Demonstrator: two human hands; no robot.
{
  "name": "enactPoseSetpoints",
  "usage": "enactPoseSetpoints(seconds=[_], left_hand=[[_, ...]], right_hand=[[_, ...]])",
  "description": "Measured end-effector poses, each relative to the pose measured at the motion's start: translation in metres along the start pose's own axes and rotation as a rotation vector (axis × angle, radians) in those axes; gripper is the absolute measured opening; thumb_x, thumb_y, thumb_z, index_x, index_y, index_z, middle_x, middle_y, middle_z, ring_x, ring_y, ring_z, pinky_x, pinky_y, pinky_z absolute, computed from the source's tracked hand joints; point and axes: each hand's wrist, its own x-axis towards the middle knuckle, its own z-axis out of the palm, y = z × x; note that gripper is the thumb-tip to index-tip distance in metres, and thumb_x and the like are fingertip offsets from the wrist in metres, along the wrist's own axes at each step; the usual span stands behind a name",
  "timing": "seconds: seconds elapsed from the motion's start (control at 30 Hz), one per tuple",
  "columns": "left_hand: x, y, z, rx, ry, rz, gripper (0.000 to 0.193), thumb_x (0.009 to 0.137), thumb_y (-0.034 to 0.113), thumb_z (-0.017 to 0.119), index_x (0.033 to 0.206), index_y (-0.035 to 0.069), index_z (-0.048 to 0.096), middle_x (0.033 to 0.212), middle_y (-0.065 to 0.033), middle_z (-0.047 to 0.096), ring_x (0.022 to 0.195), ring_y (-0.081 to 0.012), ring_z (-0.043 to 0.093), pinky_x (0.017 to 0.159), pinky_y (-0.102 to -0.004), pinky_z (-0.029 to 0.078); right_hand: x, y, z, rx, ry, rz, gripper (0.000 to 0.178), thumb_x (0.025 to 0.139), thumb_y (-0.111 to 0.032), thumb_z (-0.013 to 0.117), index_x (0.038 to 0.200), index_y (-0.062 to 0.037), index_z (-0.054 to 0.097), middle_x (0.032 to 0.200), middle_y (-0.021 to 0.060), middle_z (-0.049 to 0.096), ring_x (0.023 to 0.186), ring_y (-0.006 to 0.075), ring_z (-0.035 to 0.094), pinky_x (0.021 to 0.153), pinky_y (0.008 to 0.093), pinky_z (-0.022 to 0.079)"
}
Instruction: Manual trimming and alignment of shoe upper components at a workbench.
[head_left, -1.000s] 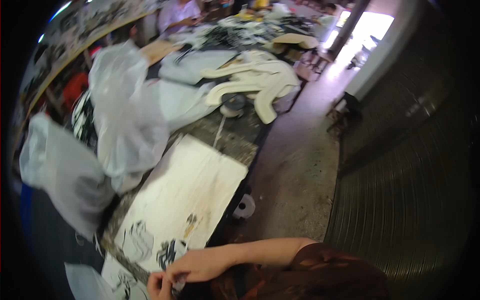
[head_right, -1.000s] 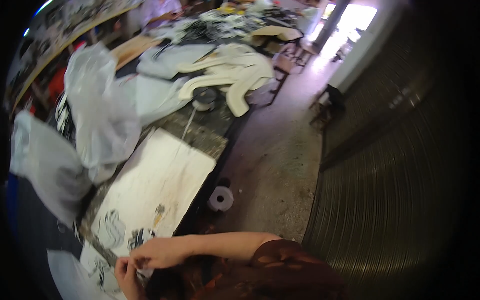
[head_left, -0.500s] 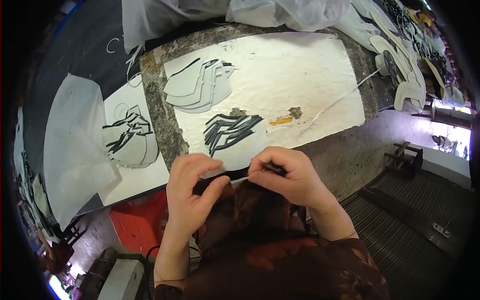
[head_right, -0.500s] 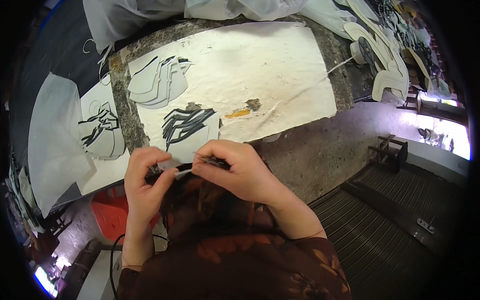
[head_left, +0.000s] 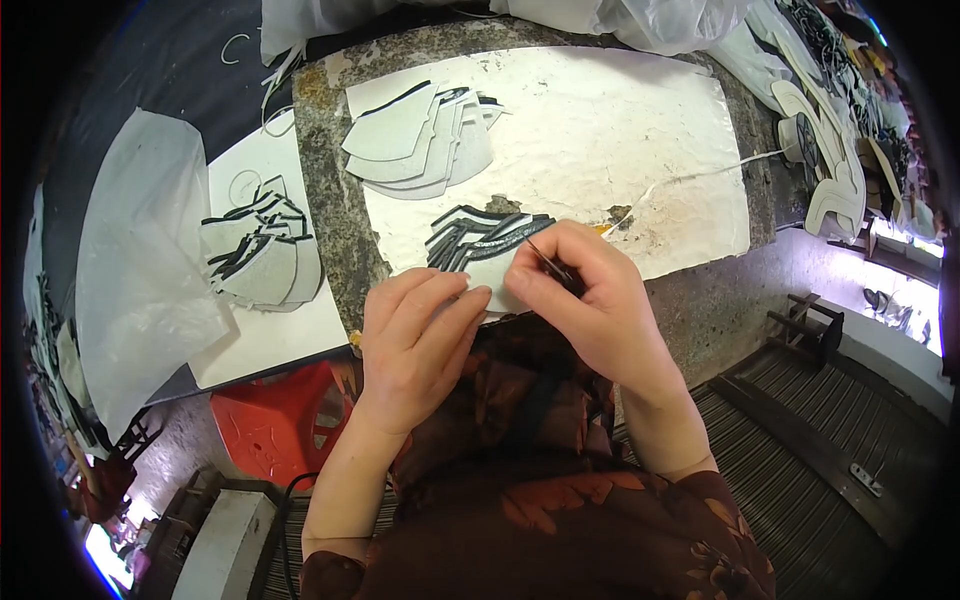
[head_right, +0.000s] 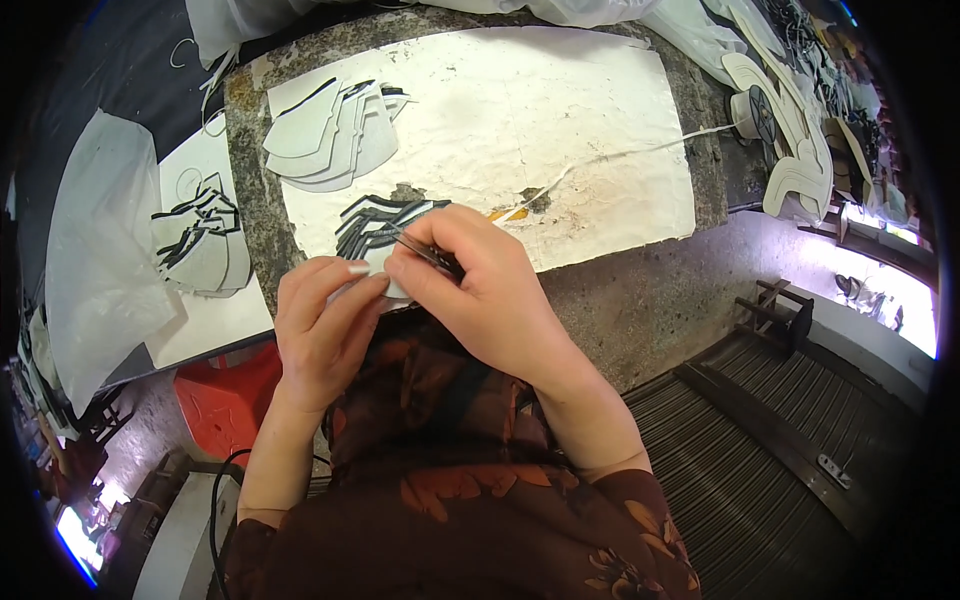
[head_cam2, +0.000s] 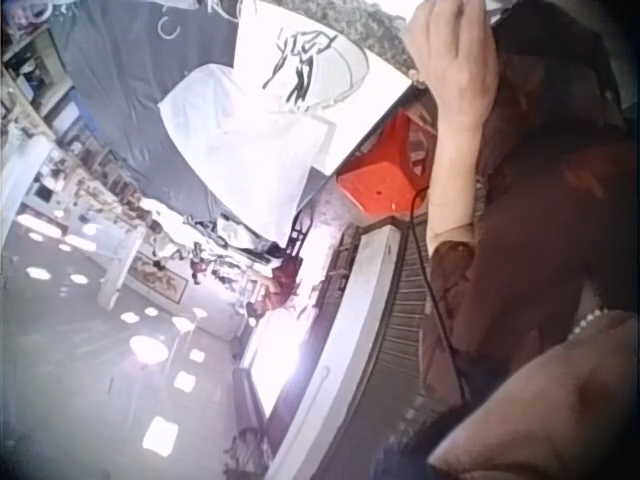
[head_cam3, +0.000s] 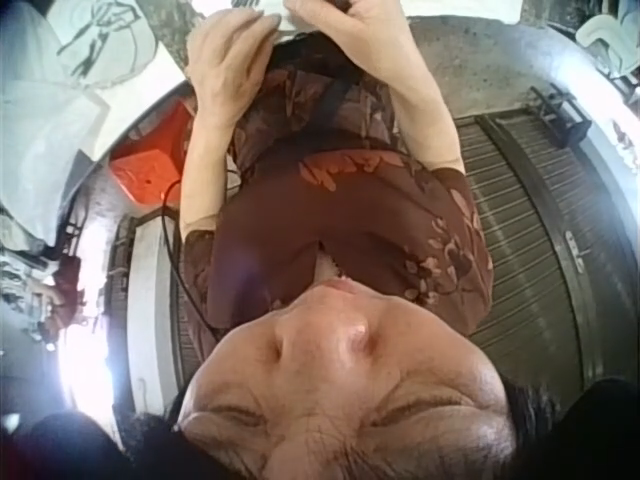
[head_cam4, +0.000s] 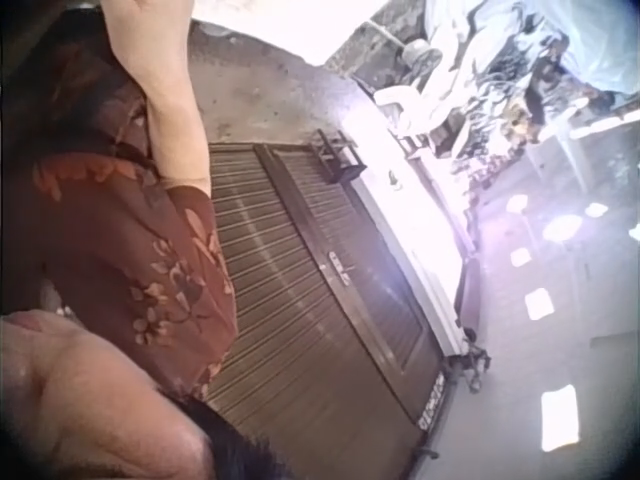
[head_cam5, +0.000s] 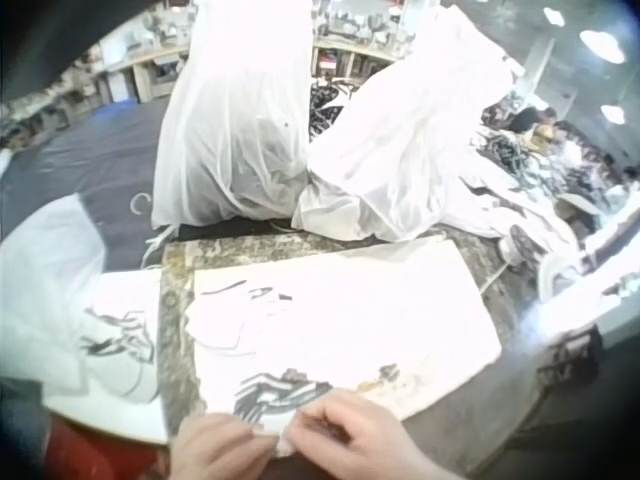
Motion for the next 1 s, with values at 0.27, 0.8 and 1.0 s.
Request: enactPoseSetpoints(seconds=[0.27,0.8,1.0], left_hand=[[-0.001,0.001,0.002,0.014,-0.008,-0.024,0.03,0.077,0.006,0.082,0.106,0.009,0.076,0.11,-0.0031,0.069,0.099,-0.0243,0.064,0.084,-0.0375,0.048],[0.0,0.003,0.007,0.067,0.025,-0.022,0.03,0.077,0.006,0.081,0.106,0.009,0.077,0.106,-0.0007,0.068,0.096,-0.0232,0.062,0.084,-0.0385,0.047],[-0.001,0.005,0.007,0.079,0.033,-0.026,0.03,0.076,0.006,0.081,0.106,0.009,0.077,0.107,-0.0004,0.067,0.096,-0.023,0.061,0.084,-0.0387,0.046]], right_hand=[[0.007,0.012,0.007,-0.254,0.075,-0.134,0.012,0.087,-0.007,0.075,0.09,-0.001,0.065,0.086,0.0076,0.063,0.077,0.0203,0.059,0.07,0.0313,0.047],[0.016,0.007,0.007,-0.405,0.091,-0.16,0.011,0.083,-0.007,0.072,0.086,-0.0017,0.064,0.08,0.0101,0.061,0.073,0.0255,0.059,0.066,0.0347,0.048],[0.019,0.004,0.004,-0.41,0.051,-0.128,0.01,0.083,-0.008,0.071,0.086,-0.0017,0.064,0.08,0.0105,0.061,0.072,0.0262,0.06,0.066,0.0346,0.048]])
